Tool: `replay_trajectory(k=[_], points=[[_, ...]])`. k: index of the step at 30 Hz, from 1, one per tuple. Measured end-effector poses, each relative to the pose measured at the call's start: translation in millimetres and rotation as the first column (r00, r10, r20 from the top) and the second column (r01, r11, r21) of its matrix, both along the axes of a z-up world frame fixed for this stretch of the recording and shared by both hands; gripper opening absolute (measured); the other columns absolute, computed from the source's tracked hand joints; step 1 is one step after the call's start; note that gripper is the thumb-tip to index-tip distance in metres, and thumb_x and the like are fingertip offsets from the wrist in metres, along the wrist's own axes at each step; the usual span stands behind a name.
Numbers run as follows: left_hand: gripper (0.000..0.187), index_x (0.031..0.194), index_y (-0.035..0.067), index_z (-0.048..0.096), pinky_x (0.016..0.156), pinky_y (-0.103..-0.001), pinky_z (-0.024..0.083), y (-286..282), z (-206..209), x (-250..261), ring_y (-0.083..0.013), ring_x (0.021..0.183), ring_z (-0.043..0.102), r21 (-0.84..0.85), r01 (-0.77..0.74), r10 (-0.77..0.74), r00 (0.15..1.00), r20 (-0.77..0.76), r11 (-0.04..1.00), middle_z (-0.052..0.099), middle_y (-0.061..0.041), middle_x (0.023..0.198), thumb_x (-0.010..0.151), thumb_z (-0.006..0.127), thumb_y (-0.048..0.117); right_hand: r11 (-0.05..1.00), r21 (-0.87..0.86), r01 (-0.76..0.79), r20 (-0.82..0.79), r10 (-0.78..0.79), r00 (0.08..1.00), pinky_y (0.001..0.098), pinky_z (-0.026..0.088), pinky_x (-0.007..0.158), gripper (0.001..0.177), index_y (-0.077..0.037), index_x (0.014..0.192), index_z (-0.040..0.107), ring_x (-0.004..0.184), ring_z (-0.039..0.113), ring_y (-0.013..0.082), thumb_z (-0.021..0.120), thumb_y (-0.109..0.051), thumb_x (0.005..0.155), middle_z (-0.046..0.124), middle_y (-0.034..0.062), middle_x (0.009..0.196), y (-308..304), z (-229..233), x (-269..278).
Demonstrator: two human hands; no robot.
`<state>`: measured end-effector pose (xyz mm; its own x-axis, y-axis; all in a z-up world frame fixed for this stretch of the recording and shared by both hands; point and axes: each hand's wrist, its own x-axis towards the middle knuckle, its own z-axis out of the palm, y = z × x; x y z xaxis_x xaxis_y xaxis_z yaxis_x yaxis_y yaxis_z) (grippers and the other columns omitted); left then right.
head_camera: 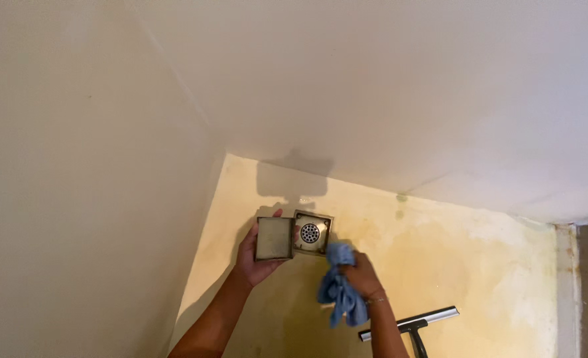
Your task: The person wipes the shower door frame and shower fixtures with a blue cloth, and uses a squeegee to clear water from the glass and the floor toward the drain.
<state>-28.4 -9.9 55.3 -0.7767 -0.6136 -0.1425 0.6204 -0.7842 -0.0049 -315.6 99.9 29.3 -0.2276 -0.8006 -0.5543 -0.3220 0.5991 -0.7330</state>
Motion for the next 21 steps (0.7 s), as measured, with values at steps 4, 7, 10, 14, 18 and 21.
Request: replay_trajectory(k=[4, 7, 10, 14, 18, 21], points=[[0.061, 0.160, 0.022, 0.041, 0.099, -0.044, 0.052, 15, -15, -31, -0.0294, 0.127, 0.057, -0.074, 0.022, -0.013, 0.993, 0.121, 0.997, 0.056, -0.015, 0.146, 0.105, 0.051, 0.048, 0.872, -0.421, 0.249, 0.080, -0.238, 0.968, 0.0391, 0.062, 0.074, 0.034, -0.001, 0.113, 0.069, 0.083, 0.075, 0.0226, 0.066, 0.005, 0.080, 0.073, 0.0111, 0.108, 4, 68, 54], [0.059, 0.159, 0.017, 0.044, 0.105, -0.040, 0.050, 18, -8, -53, -0.0243, 0.126, 0.056, -0.193, 0.030, 0.038, 0.939, 0.342, 0.981, 0.057, -0.011, 0.142, 0.108, 0.046, 0.047, 0.735, -0.643, -0.217, -0.382, -0.062, 0.922, 0.0417, 0.055, 0.095, 0.052, -0.003, 0.123, 0.070, 0.114, 0.064, 0.0359, 0.065, 0.011, 0.074, 0.064, 0.0160, 0.126, -20, 84, 120], [0.060, 0.155, 0.018, 0.046, 0.108, -0.042, 0.051, 21, 1, -56, -0.0235, 0.123, 0.061, -0.166, 0.065, 0.006, 0.918, 0.396, 0.984, 0.060, -0.010, 0.136, 0.105, 0.040, 0.050, 0.705, -0.635, -0.315, -0.481, -0.041, 0.876, 0.0428, 0.049, 0.104, 0.059, -0.003, 0.131, 0.065, 0.126, 0.056, 0.0380, 0.063, 0.014, 0.074, 0.059, 0.0180, 0.137, -32, 80, 127], [0.060, 0.155, 0.018, 0.044, 0.108, -0.038, 0.048, 23, 5, -53, -0.0190, 0.127, 0.060, -0.173, 0.081, 0.016, 0.868, 0.497, 0.982, 0.060, -0.004, 0.142, 0.105, 0.037, 0.051, 0.748, -0.517, -0.415, -0.634, -0.009, 0.773, 0.0452, 0.046, 0.108, 0.063, 0.000, 0.133, 0.063, 0.128, 0.053, 0.0380, 0.065, 0.014, 0.072, 0.056, 0.0166, 0.138, -25, 64, 128], [0.061, 0.154, 0.015, 0.043, 0.104, -0.039, 0.050, 32, 4, -53, -0.0203, 0.123, 0.059, -0.314, 0.084, 0.107, 0.832, 0.545, 0.946, 0.059, -0.007, 0.137, 0.106, 0.034, 0.051, 0.854, -0.379, -0.358, -0.630, 0.046, 0.775, 0.0453, 0.047, 0.104, 0.068, 0.000, 0.133, 0.058, 0.127, 0.049, 0.0403, 0.065, 0.014, 0.066, 0.054, 0.0172, 0.143, -21, 56, 125], [0.060, 0.152, 0.016, 0.043, 0.102, -0.036, 0.052, 33, -3, -58, -0.0172, 0.121, 0.062, -0.382, 0.108, 0.159, 0.781, 0.603, 0.918, 0.061, -0.005, 0.135, 0.104, 0.034, 0.050, 0.874, -0.352, -0.337, -0.634, 0.043, 0.772, 0.0458, 0.047, 0.100, 0.071, 0.000, 0.133, 0.055, 0.124, 0.049, 0.0414, 0.066, 0.012, 0.064, 0.056, 0.0177, 0.140, -16, 50, 124]])
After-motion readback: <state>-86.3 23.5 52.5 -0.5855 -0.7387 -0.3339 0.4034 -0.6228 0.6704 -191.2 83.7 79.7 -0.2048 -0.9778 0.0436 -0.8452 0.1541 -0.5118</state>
